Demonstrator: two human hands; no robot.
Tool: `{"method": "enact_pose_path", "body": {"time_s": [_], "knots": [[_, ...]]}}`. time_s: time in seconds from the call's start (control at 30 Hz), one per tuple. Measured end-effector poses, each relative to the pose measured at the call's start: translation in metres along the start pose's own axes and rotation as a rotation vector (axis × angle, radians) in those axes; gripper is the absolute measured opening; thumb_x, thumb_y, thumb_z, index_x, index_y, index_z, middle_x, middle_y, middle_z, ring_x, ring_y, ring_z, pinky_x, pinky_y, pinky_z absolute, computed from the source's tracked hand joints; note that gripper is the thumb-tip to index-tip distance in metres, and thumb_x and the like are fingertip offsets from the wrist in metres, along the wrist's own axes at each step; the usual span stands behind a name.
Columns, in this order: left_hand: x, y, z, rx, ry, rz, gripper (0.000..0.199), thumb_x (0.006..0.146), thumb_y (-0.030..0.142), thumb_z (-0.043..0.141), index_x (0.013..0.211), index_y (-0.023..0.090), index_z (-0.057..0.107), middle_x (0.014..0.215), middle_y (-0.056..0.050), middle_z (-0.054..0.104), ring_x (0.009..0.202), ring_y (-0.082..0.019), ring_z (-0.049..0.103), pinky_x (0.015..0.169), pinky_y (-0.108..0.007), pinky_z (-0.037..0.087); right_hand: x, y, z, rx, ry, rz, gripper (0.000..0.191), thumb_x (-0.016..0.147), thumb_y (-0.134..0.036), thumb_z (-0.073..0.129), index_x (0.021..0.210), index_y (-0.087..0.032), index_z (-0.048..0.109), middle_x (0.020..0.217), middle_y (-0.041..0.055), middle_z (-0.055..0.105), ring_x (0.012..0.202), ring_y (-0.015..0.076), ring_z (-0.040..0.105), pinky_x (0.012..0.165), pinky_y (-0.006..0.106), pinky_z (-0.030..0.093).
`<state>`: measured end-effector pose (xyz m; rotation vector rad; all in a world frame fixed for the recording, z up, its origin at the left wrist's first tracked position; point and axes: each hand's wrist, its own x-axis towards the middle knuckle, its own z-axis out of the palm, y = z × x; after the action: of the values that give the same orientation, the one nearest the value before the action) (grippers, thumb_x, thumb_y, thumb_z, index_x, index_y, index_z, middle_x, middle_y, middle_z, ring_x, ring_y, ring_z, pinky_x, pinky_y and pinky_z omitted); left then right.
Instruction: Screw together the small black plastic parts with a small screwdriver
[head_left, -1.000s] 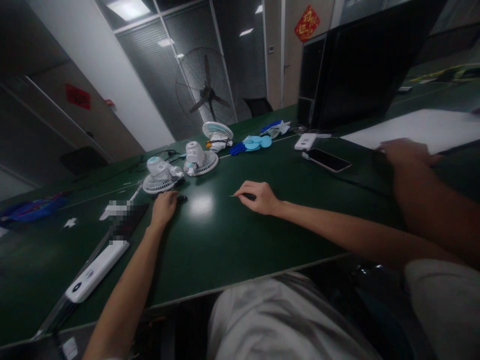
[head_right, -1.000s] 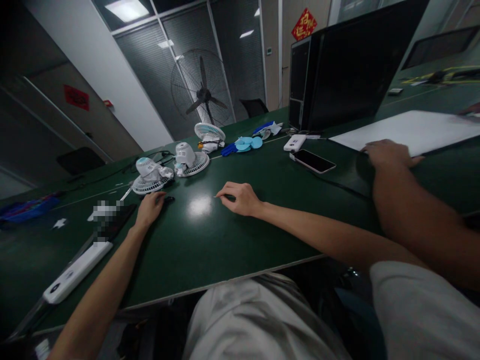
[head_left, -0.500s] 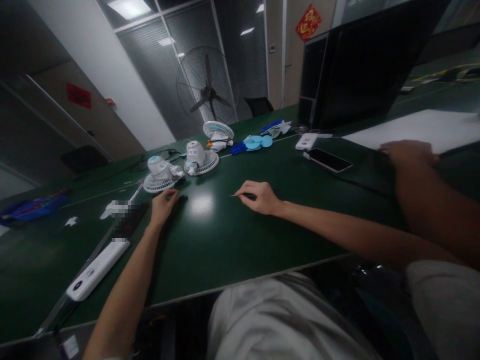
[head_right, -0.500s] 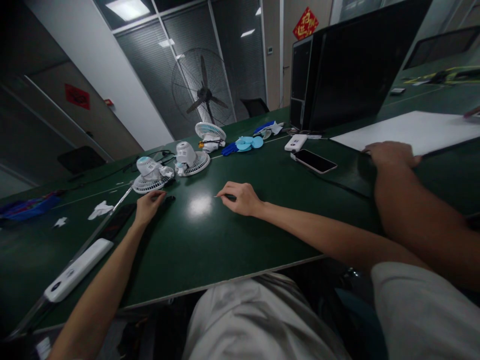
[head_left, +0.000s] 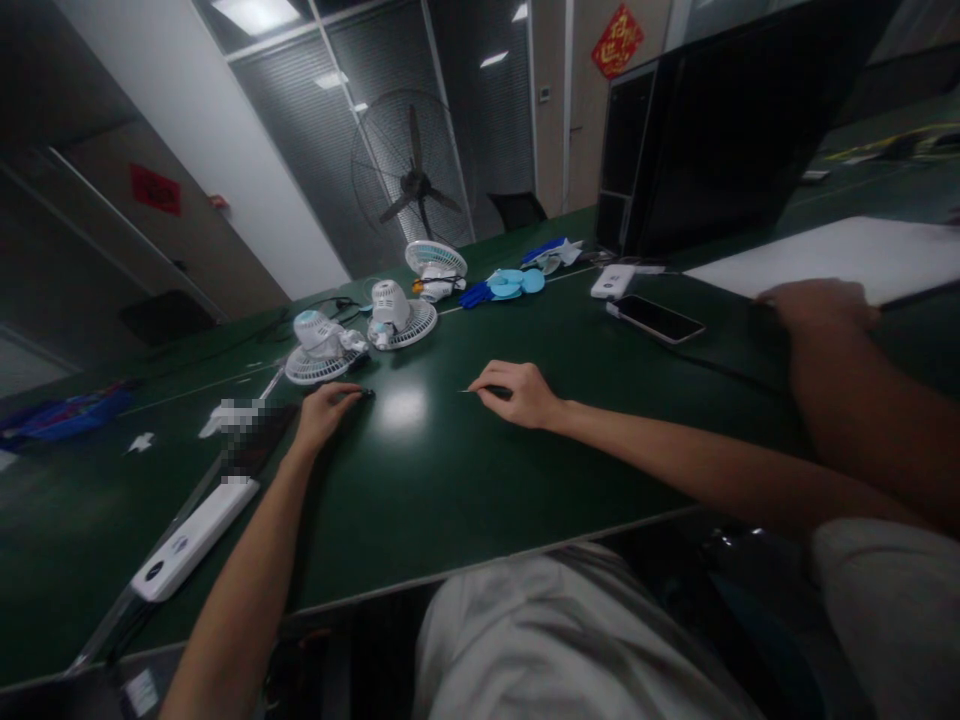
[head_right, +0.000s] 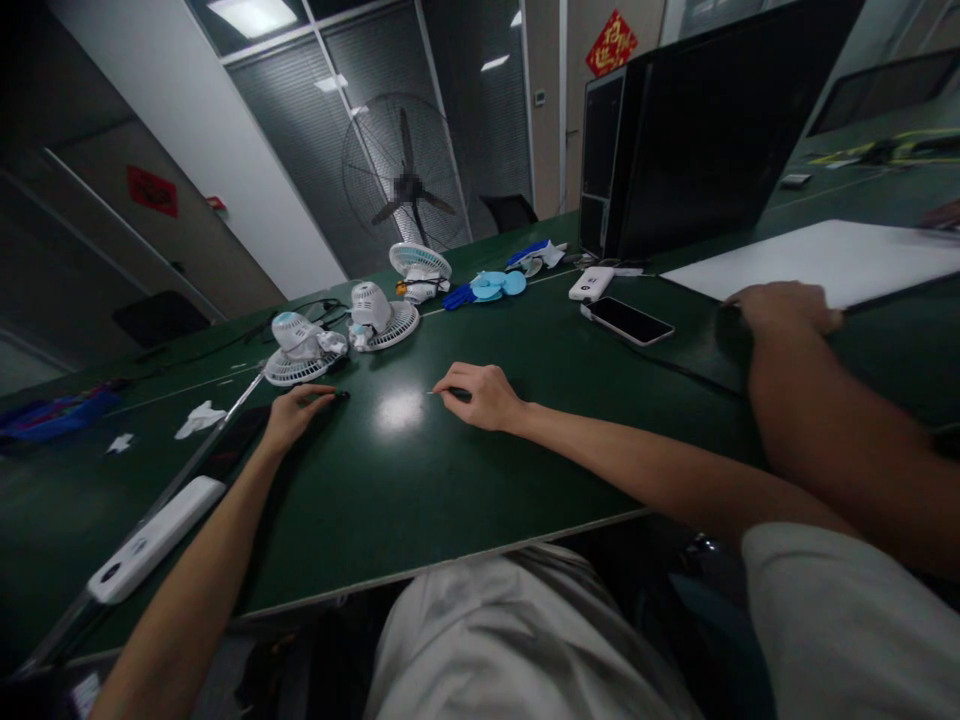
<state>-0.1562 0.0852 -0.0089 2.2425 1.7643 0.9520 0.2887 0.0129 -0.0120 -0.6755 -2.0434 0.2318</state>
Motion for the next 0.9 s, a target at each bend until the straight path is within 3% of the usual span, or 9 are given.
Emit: {"method": "enact_pose_path", "body": {"time_s": [0.23, 0.53, 0.7, 0.9], "knots": [[0.002, -0.004, 0.006, -0.014, -0.016, 0.032, 0.051, 0.085, 0.064, 0.066, 0.107, 0.020, 0.078, 0.117, -0.012, 0.077, 0.105, -0.029, 0.070, 0.093, -0.040, 0.055, 0.000, 0.002, 0.000, 0.001, -0.008, 0.001, 0.019, 0.096, -0.016, 0.064, 0.108, -0.021, 0.078, 0.105, 0.0053, 0.075, 0.087, 0.0175, 0.071, 0.077, 0.030, 0.057], [-0.003, 0.009, 0.006, 0.004, -0.077, 0.010, 0.058, 0.084, 0.067, 0.067, 0.111, 0.017, 0.076, 0.106, -0.012, 0.079, 0.092, -0.029, 0.071, 0.081, -0.039, 0.056, 0.001, -0.003, -0.002, -0.003, -0.026, -0.004, 0.019, 0.096, -0.017, 0.063, 0.108, -0.021, 0.078, 0.104, 0.0055, 0.075, 0.087, 0.0178, 0.071, 0.076, 0.030, 0.057], [-0.006, 0.046, 0.021, -0.004, -0.161, 0.114, 0.048, 0.087, 0.061, 0.069, 0.113, 0.021, 0.077, 0.105, -0.009, 0.078, 0.089, -0.027, 0.071, 0.080, -0.037, 0.054, 0.001, -0.001, -0.001, -0.025, -0.080, -0.023, 0.018, 0.096, -0.018, 0.064, 0.108, -0.022, 0.078, 0.104, 0.0040, 0.075, 0.087, 0.0168, 0.071, 0.075, 0.028, 0.055], [-0.018, 0.108, 0.050, -0.065, -0.302, 0.321, 0.035, 0.096, 0.053, 0.066, 0.115, 0.026, 0.077, 0.110, -0.008, 0.076, 0.104, -0.027, 0.069, 0.095, -0.039, 0.053, 0.002, 0.001, 0.000, -0.062, -0.177, -0.062, 0.018, 0.096, -0.019, 0.064, 0.108, -0.022, 0.078, 0.103, 0.0029, 0.075, 0.079, 0.0150, 0.069, 0.070, 0.026, 0.051]]}}
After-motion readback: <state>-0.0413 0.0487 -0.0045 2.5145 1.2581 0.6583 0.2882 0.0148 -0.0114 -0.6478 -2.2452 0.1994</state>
